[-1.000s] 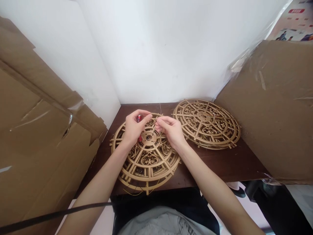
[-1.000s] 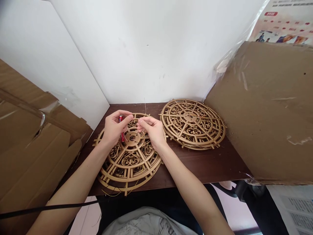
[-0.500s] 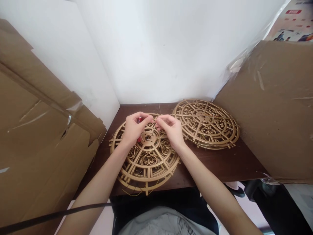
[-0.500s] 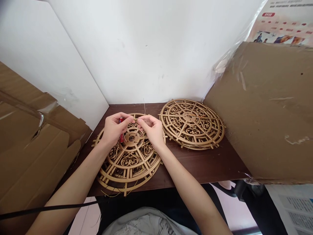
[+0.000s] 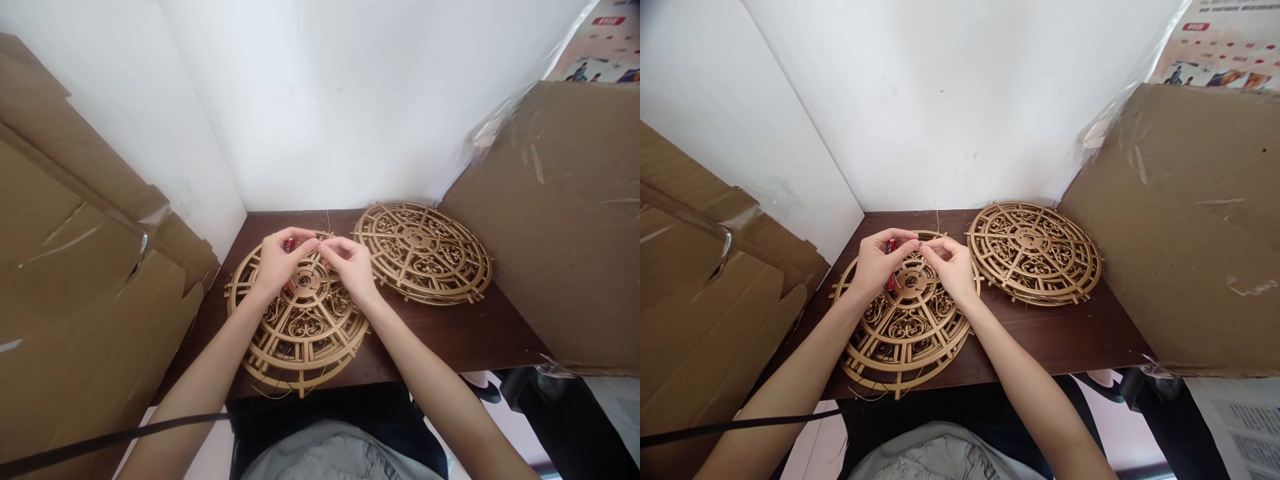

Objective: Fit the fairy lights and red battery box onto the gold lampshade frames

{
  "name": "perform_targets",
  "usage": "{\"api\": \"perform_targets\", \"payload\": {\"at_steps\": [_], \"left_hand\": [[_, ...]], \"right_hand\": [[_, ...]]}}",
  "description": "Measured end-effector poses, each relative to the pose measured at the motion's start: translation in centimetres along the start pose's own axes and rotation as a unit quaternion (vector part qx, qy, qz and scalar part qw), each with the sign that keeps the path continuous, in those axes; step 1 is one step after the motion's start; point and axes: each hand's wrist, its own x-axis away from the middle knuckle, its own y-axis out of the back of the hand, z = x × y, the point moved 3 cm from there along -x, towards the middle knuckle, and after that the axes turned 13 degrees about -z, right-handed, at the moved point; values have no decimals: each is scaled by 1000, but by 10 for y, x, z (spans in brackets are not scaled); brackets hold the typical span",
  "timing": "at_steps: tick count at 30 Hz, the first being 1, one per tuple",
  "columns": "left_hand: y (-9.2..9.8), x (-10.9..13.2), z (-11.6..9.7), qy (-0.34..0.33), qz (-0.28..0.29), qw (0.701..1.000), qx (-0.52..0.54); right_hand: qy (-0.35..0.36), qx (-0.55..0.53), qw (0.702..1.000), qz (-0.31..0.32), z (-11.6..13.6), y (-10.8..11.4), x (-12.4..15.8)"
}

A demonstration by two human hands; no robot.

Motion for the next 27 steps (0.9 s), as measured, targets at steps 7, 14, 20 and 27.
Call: {"api": "perform_targets", "payload": {"at_steps": [7, 14, 20, 27], "left_hand": [[0, 1, -1, -15, 0, 1000, -2], [-3, 1, 0, -10, 26, 1000, 3], [-3, 1, 7, 32, 23, 998, 50], [-4, 0, 11, 47, 25, 996, 69]], "right_hand": [[2, 7, 1000, -3, 0, 0, 1], [-19, -20, 1000, 0, 2, -2, 1], [-22, -9, 1000, -1, 1, -1, 1], [-30, -11, 999, -9, 1, -1, 1]]}}
